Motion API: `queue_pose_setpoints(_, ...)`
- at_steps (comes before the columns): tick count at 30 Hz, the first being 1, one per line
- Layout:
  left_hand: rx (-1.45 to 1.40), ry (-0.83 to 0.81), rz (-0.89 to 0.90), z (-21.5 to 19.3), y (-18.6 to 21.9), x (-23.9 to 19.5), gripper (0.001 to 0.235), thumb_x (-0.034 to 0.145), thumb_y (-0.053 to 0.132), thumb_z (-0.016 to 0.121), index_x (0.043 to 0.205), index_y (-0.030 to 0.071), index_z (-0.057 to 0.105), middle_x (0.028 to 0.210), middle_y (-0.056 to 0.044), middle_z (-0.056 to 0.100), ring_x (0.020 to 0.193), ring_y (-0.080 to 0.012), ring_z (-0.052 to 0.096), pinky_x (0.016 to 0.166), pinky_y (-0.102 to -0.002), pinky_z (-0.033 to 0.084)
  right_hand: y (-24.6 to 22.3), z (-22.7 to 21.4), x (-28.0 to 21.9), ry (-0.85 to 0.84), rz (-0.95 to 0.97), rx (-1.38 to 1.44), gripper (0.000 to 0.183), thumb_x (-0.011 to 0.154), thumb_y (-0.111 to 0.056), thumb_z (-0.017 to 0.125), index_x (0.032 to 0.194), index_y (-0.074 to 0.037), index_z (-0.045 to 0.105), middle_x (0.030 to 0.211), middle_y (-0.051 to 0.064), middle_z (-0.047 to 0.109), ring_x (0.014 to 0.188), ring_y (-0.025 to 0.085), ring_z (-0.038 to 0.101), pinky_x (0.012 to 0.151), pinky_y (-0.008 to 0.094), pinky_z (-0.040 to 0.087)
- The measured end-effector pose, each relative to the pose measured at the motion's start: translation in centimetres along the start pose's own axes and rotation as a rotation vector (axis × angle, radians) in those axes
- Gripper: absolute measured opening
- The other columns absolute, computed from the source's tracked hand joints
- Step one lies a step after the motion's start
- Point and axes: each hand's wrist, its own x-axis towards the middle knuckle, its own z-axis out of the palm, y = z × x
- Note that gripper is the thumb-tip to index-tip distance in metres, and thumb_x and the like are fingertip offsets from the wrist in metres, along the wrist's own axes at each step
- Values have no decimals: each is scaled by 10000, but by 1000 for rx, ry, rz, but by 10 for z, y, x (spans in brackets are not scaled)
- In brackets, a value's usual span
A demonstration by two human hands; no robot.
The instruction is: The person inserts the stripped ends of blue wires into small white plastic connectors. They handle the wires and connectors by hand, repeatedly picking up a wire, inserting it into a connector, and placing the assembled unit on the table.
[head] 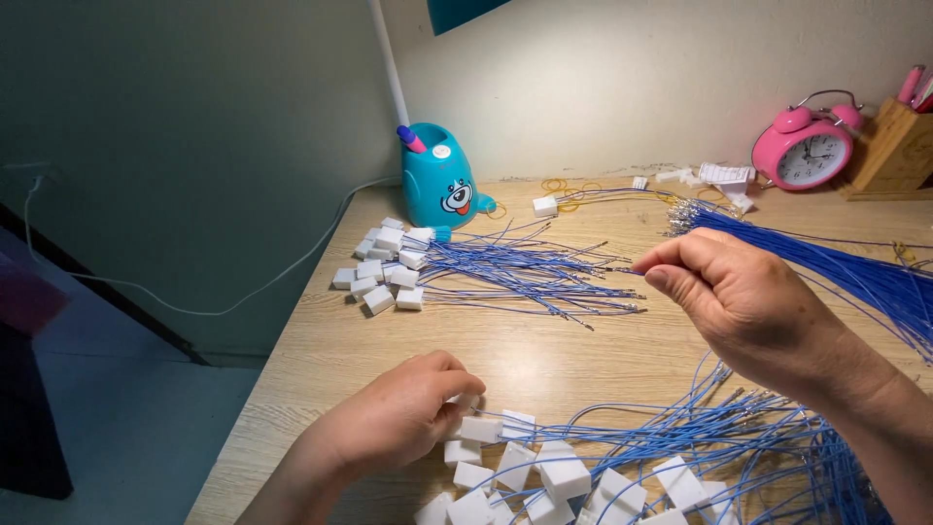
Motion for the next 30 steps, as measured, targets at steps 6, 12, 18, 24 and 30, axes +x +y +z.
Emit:
queue_pose_setpoints(6,-26,-205,-273,-25,33,-7,175,920,195,546,1075,229,620,1153,32,640,1016,-136,576,841,-288,465,6,5,2,-28,-89,39,201,887,-263,598,949,-156,756,889,-26,747,848,107,673,805,251,479)
queue_pose_setpoints(12,-107,90,-169,-22,-3,-1,290,801,210,720,1091,190,716,1071,28,712,937,-99,682,833,-238,515,21,11,7,11,-319,53,141,840,-222,656,881,-140,764,825,-28,768,791,112,694,744,257,510)
queue_pose_setpoints(18,43,340,8,-90,73,-40,229,778,145,763,997,211,759,982,30,767,849,-117,745,639,-236,592,-4,0,-2,-271,182,135,191,917,-257,579,929,-165,747,774,-11,714,661,125,642,667,250,536)
queue_pose_setpoints(24,-43,505,105,-120,118,-49,304,829,273,667,1126,241,718,942,1,862,752,-104,875,534,-219,621,-11,-3,-14,-699,186,917,212,961,-181,453,867,-14,543,1014,268,865,853,328,845,435,292,477)
queue_pose_setpoints(30,-141,695,300,-109,122,-39,233,837,280,662,1040,175,706,840,16,798,733,-101,769,627,-257,609,0,-17,-9,-856,242,642,270,1003,-220,430,829,-26,500,781,217,813,647,230,724,443,273,435)
